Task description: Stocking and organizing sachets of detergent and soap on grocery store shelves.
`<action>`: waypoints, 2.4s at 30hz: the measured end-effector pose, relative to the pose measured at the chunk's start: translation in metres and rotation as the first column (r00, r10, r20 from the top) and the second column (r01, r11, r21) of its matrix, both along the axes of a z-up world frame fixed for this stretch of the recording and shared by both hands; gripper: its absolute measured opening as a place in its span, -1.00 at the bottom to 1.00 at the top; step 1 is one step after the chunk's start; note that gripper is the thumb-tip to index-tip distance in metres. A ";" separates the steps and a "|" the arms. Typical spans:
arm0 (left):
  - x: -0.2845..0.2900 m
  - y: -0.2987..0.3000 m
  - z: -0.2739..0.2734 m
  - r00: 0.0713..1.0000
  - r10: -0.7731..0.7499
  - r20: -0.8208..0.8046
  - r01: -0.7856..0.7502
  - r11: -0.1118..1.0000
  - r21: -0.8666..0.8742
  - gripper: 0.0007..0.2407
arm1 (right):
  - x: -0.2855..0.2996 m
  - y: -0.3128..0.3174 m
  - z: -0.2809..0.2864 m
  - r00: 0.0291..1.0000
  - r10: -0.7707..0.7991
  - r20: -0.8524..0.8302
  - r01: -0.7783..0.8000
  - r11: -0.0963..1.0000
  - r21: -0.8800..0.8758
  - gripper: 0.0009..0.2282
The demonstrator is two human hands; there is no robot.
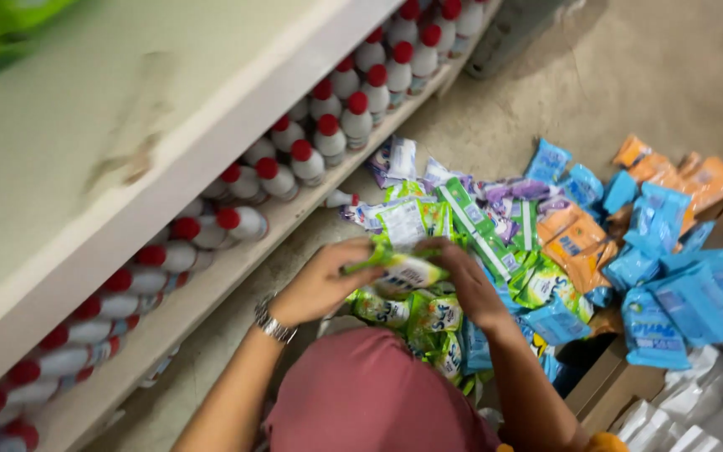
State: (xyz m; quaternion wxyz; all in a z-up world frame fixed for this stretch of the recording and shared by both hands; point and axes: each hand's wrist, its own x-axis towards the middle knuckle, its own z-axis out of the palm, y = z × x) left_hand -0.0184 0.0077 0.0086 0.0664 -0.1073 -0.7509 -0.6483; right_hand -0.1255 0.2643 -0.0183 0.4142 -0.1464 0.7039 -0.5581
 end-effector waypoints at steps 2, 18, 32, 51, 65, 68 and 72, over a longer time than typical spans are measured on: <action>-0.007 -0.002 0.029 0.987 -0.033 0.155 0.050 0.993 -0.108 -0.78 | 0.012 -0.010 0.054 0.966 -0.111 -0.234 0.086 0.989 -0.117 -0.54; 0.038 0.000 0.164 0.983 0.176 -0.061 -0.166 0.976 0.140 -0.53 | 0.058 -0.051 0.156 0.860 -0.317 -0.399 0.125 0.890 -0.438 -0.10; 0.058 0.004 0.179 0.892 0.443 -0.093 -0.447 0.894 -0.026 -0.64 | 0.065 -0.046 0.175 0.775 -0.350 -0.527 0.148 0.911 -0.386 -0.51; 0.052 0.012 0.167 0.824 0.513 -0.243 -0.561 0.799 -0.216 -0.69 | 0.065 -0.060 0.195 0.484 -0.229 -0.844 0.226 0.965 -0.132 -0.72; 0.067 0.006 0.204 0.746 0.427 -0.511 -0.646 0.653 -0.396 -0.87 | 0.032 -0.073 0.126 0.856 -0.053 -0.514 -0.170 0.911 -0.377 -0.48; 0.068 -0.003 0.199 0.713 0.468 -0.522 -0.655 0.709 -0.260 -0.81 | 0.031 -0.075 0.117 0.918 -0.021 -0.396 -0.116 0.941 -0.318 -0.61; 0.062 -0.018 0.188 0.799 0.443 -0.407 -0.490 0.872 -0.013 -0.67 | 0.037 -0.079 0.128 0.929 -0.080 -0.361 -0.083 0.906 -0.414 -0.65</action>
